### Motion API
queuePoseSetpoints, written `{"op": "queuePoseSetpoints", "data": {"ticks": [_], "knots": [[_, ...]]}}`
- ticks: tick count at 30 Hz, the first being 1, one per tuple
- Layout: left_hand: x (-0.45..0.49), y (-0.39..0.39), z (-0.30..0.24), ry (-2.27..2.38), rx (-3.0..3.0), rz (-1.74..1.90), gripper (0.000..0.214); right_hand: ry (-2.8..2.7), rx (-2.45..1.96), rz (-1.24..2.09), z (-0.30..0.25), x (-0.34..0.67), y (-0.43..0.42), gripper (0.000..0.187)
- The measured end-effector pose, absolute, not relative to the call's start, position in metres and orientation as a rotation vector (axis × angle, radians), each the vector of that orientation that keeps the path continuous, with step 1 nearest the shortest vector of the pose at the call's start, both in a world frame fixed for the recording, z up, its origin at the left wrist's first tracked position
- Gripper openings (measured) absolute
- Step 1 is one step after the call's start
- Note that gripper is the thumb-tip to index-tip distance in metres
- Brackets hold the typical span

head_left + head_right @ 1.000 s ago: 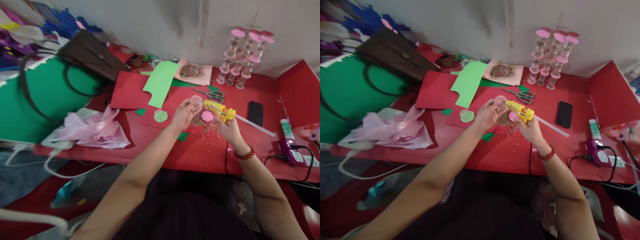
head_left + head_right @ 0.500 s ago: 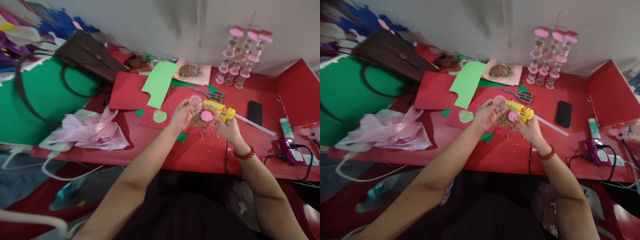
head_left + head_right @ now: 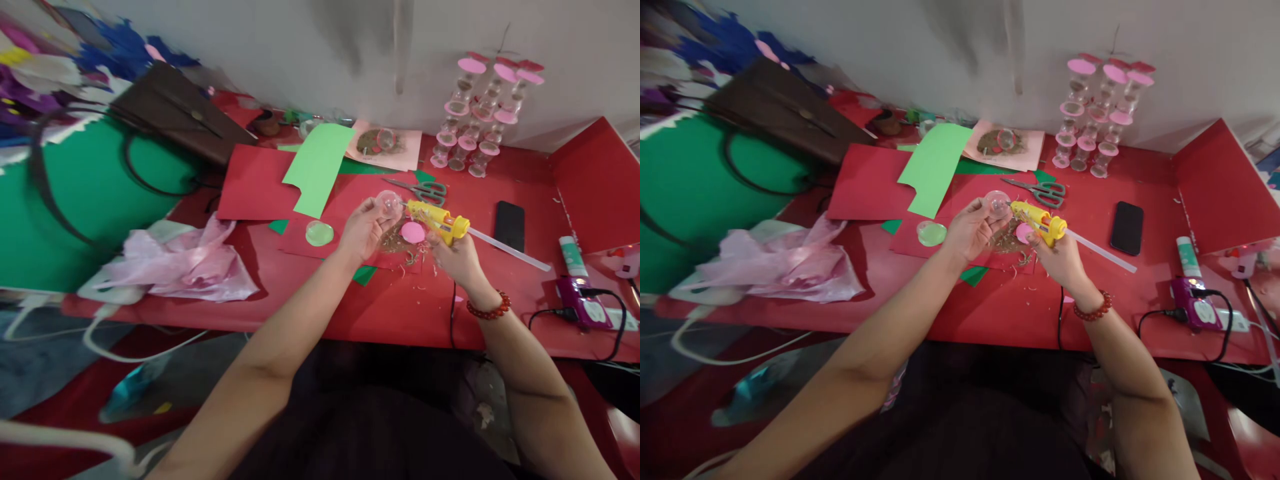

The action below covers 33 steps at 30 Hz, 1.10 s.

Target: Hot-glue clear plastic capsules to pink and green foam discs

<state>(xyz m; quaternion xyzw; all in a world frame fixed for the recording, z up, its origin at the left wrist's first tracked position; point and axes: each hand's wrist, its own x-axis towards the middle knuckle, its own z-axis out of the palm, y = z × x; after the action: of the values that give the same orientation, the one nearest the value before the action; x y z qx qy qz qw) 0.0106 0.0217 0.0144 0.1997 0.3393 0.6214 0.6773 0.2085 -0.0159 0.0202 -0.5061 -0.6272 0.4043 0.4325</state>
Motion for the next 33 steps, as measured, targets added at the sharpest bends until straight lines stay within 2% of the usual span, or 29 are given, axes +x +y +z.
{"op": "queuePoseSetpoints", "data": {"ticks": [10, 33], "knots": [[0.0078, 0.0228, 0.0132, 0.770, 0.474, 1.428, 0.031, -1.574, -1.263, 1.026, 0.0183, 0.2054, -0.0172, 0.041], [0.0100, 0.0202, 0.0155, 0.802, 0.491, 1.375, 0.032, -1.532, -1.249, 1.005, 0.0129, 0.2062, -0.0163, 0.041]]}}
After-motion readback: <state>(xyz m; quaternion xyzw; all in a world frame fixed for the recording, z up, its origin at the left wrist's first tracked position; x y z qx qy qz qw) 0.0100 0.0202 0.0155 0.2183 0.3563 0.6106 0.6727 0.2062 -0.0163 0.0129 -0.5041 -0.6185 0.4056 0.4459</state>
